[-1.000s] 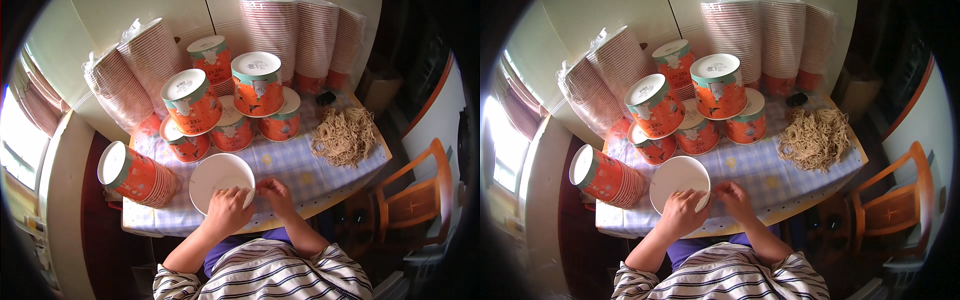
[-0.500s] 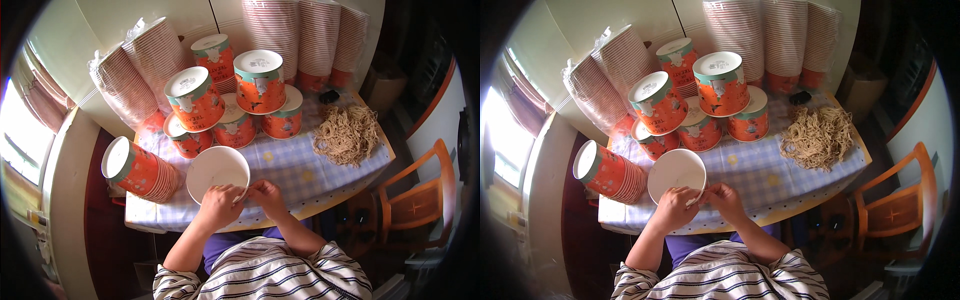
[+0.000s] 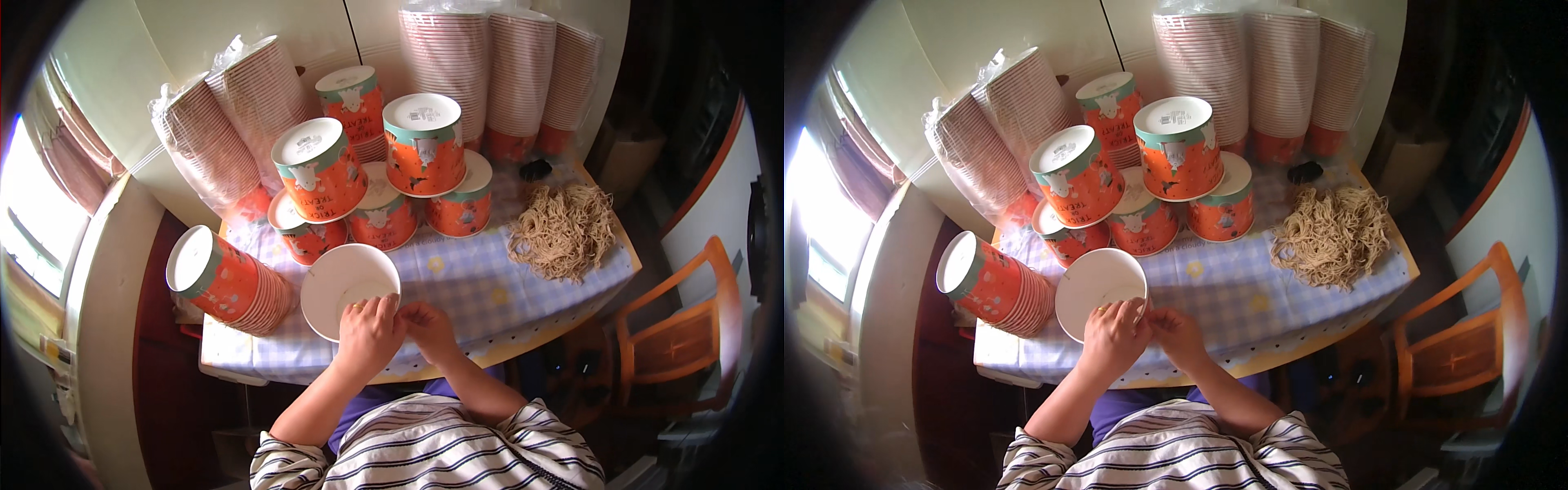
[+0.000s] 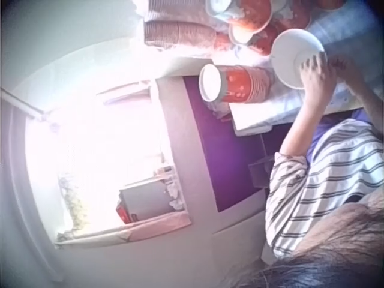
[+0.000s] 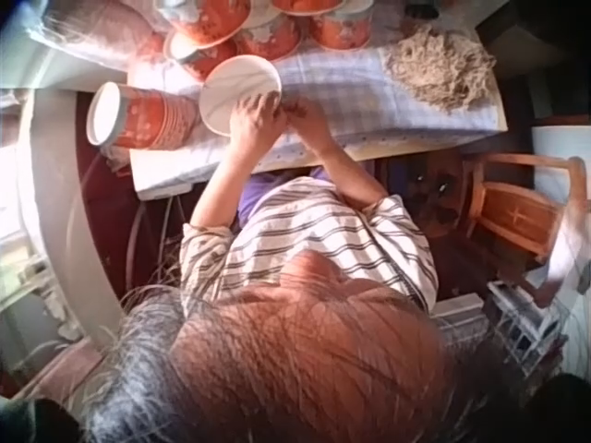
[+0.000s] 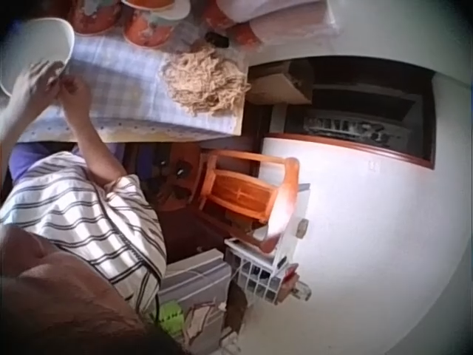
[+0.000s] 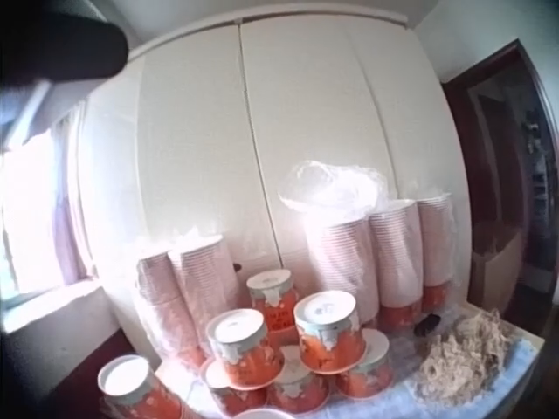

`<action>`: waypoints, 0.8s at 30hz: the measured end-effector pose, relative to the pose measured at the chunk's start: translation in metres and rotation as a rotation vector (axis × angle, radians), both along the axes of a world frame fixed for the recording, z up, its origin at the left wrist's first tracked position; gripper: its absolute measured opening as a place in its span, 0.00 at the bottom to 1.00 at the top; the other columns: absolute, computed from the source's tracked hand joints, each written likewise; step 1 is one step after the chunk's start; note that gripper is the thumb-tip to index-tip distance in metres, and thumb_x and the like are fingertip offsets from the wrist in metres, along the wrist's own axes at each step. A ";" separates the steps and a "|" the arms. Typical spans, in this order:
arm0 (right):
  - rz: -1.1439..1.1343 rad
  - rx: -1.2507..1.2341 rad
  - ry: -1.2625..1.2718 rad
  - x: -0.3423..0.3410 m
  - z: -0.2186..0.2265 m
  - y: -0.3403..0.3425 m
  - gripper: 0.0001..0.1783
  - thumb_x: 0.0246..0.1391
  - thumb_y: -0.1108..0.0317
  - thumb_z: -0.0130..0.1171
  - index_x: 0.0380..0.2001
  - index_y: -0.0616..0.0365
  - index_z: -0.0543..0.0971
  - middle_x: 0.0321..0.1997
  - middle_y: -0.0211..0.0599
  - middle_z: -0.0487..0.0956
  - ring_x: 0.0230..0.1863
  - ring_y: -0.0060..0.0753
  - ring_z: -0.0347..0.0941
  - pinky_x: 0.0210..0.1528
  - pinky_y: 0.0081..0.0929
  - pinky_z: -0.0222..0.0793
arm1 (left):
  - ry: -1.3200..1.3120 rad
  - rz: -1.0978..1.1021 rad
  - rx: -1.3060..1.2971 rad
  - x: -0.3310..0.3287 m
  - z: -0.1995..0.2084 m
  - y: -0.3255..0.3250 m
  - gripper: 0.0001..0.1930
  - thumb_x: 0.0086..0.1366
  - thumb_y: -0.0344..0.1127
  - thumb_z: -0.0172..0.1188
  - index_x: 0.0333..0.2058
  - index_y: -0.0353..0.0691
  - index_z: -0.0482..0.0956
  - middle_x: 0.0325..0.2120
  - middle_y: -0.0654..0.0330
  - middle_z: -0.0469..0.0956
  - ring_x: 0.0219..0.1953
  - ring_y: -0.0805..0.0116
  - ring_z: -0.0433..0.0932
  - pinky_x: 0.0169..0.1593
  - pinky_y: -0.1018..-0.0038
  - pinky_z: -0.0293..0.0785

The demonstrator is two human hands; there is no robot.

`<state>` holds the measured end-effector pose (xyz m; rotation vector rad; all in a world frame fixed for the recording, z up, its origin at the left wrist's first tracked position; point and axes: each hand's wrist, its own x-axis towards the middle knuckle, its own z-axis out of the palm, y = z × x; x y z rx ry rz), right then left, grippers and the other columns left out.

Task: Threading and tying string handles onto paper buckets.

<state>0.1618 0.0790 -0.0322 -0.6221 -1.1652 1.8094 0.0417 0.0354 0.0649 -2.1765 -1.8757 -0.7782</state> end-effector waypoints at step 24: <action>-0.019 0.171 -0.301 0.000 0.008 0.009 0.08 0.54 0.73 0.59 0.37 0.64 0.78 0.33 0.32 0.81 0.34 0.17 0.74 0.39 0.18 0.71 | -0.017 -0.048 -0.029 -0.003 -0.008 -0.001 0.18 0.53 0.31 0.59 0.44 0.36 0.73 0.27 0.53 0.77 0.32 0.55 0.78 0.40 0.62 0.72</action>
